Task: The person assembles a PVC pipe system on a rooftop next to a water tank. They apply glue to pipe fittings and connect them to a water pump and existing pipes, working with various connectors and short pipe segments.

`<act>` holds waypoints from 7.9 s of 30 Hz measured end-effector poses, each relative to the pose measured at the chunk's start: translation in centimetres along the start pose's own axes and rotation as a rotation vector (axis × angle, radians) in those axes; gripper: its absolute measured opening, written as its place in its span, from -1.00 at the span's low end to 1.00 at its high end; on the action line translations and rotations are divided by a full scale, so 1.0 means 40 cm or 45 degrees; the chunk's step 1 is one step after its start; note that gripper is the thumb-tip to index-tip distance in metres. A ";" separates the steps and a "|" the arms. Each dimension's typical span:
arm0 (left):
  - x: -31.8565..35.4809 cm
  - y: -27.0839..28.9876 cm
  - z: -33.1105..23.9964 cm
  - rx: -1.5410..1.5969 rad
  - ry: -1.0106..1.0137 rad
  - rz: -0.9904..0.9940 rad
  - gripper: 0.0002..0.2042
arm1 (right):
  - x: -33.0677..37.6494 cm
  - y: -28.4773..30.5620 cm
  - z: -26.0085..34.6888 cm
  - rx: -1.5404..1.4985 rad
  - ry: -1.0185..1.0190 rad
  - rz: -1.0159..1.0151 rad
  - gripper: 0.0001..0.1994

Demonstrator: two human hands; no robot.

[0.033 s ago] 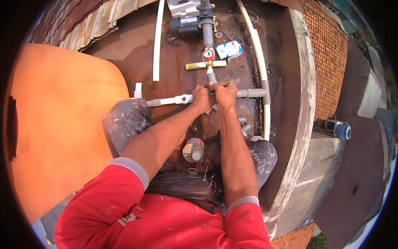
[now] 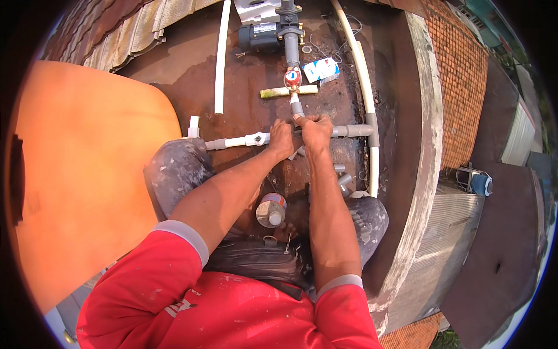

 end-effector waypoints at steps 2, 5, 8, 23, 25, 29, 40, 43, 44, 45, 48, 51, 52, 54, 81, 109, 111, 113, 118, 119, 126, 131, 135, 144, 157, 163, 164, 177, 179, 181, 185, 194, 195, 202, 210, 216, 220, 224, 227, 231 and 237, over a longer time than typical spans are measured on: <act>-0.014 0.002 0.000 -0.015 0.031 0.034 -0.68 | -0.011 -0.003 0.006 -0.004 0.031 0.002 -0.68; -0.015 0.013 -0.016 0.002 0.033 0.045 -0.67 | -0.005 0.002 0.019 -0.002 0.025 0.018 -0.67; -0.005 0.040 -0.026 0.071 -0.018 -0.020 -0.66 | 0.008 0.002 0.042 0.017 -0.013 0.074 -0.65; 0.126 0.000 -0.071 0.580 0.400 0.535 -0.41 | -0.036 -0.032 0.038 0.228 -0.079 0.451 -0.57; 0.128 0.001 -0.053 0.632 0.471 0.552 -0.40 | -0.033 -0.049 0.039 0.189 -0.114 0.451 -0.58; 0.123 0.020 -0.018 0.588 0.449 0.469 -0.38 | -0.001 -0.058 0.051 0.296 -0.202 0.425 -0.63; 0.123 0.018 -0.010 0.611 0.430 0.422 -0.43 | -0.022 -0.057 0.026 0.273 -0.219 0.362 -0.61; 0.127 0.000 -0.005 0.659 0.444 0.479 -0.47 | -0.021 -0.062 0.017 0.242 -0.201 0.365 -0.63; 0.132 -0.016 0.015 0.673 0.502 0.501 -0.51 | -0.019 -0.067 0.018 0.219 -0.206 0.364 -0.65; 0.125 -0.011 0.023 0.631 0.433 0.415 -0.53 | -0.022 -0.077 0.025 0.218 -0.182 0.365 -0.66; 0.132 -0.024 0.028 0.697 0.495 0.462 -0.54 | -0.014 -0.076 0.024 0.253 -0.238 0.380 -0.55; 0.123 -0.032 0.024 0.700 0.496 0.471 -0.52 | -0.037 -0.067 0.017 0.245 -0.179 0.388 -0.54; 0.122 -0.030 0.025 0.659 0.473 0.439 -0.51 | -0.038 -0.075 0.017 0.202 -0.156 0.401 -0.56; 0.123 -0.030 0.035 0.618 0.465 0.414 -0.48 | -0.039 -0.073 0.006 0.203 -0.194 0.414 -0.57; 0.131 -0.038 0.057 0.686 0.435 0.445 -0.45 | 0.017 -0.102 0.236 0.897 0.565 -0.092 -0.51; 0.121 0.002 0.045 0.795 0.477 0.504 -0.36 | -0.025 -0.145 0.223 1.244 0.568 -0.256 -0.60; 0.119 -0.009 0.053 0.833 0.492 0.500 -0.37 | -0.036 -0.145 0.218 1.189 0.605 -0.272 -0.61; 0.128 -0.008 0.053 0.885 0.521 0.503 -0.39 | -0.044 -0.144 0.201 1.149 0.608 -0.270 -0.63; 0.122 0.018 0.049 0.803 0.498 0.435 -0.43 | -0.052 -0.143 0.177 1.104 0.624 -0.293 -0.64; 0.121 0.019 0.046 0.794 0.504 0.456 -0.42 | -0.054 -0.142 0.175 1.105 0.627 -0.299 -0.64; 0.125 0.025 0.032 0.818 0.522 0.505 -0.40 | -0.067 -0.137 0.160 1.065 0.668 -0.323 -0.64; 0.129 0.047 0.026 0.749 0.484 0.444 -0.48 | -0.062 -0.145 0.157 0.977 0.708 -0.327 -0.67; 0.131 0.049 0.033 0.700 0.430 0.415 -0.50 | -0.058 -0.149 0.168 0.998 0.750 -0.347 -0.67; 0.127 0.001 0.103 0.762 0.336 0.383 -0.44 | -0.054 -0.130 0.263 0.983 0.591 -0.059 -0.47; 0.123 -0.041 0.052 0.854 0.460 0.512 -0.48 | -0.059 0.097 0.147 0.605 -0.037 0.330 -0.50; 0.141 -0.066 0.077 0.928 0.553 0.481 -0.43 | -0.051 0.067 0.121 0.773 -0.035 0.412 -0.49; 0.142 -0.070 0.077 0.924 0.549 0.509 -0.42 | -0.049 0.071 0.125 0.743 -0.039 0.410 -0.49; 0.147 -0.071 0.055 0.761 0.459 0.630 -0.51 | -0.092 0.160 0.129 1.110 0.038 0.323 -0.50; 0.150 -0.074 0.074 0.696 0.450 0.629 -0.51 | -0.090 0.157 0.105 1.251 -0.026 0.396 -0.51; 0.150 -0.089 0.085 0.637 0.401 0.579 -0.50 | -0.075 0.156 0.062 1.467 -0.120 0.580 -0.51; 0.144 -0.139 0.094 0.544 0.369 0.618 -0.48 | -0.034 0.136 -0.045 1.820 -0.141 0.718 -0.53; 0.157 -0.178 0.100 0.482 0.357 0.703 -0.51 | 0.024 0.159 -0.076 1.996 -0.220 0.465 -0.58; 0.161 -0.179 0.090 0.491 0.382 0.724 -0.51 | 0.024 0.170 -0.075 2.005 -0.254 0.443 -0.61; 0.152 -0.124 0.041 0.290 0.236 0.600 -0.49 | -0.011 0.183 -0.083 2.031 -0.163 0.297 -0.61; 0.173 -0.098 0.038 0.188 0.300 0.578 -0.54 | 0.002 0.149 -0.072 1.991 -0.150 0.303 -0.60; 0.169 -0.096 0.024 0.199 0.350 0.617 -0.58 | -0.029 0.157 -0.103 2.049 -0.130 0.306 -0.58; 0.171 -0.074 0.020 0.199 0.351 0.605 -0.57 | -0.026 0.140 -0.094 2.075 -0.090 0.292 -0.59; 0.165 -0.073 0.018 0.208 0.392 0.617 -0.59 | -0.043 0.135 -0.111 2.063 -0.093 0.276 -0.61; 0.160 -0.073 0.014 0.211 0.402 0.622 -0.59 | -0.049 0.137 -0.119 2.056 -0.104 0.276 -0.63; 0.154 -0.065 0.022 0.183 0.428 0.586 -0.61 | -0.049 0.121 -0.126 2.066 -0.108 0.293 -0.63; 0.079 -0.004 -0.053 -0.204 0.270 0.996 -0.71 | -0.043 0.121 -0.121 2.050 -0.071 0.278 -0.63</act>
Point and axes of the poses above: each hand's wrist, its own x-axis away from the middle knuckle, its own y-axis out of the back of the hand, z = x × y, the point moved 9 cm from there along -x, towards the middle knuckle
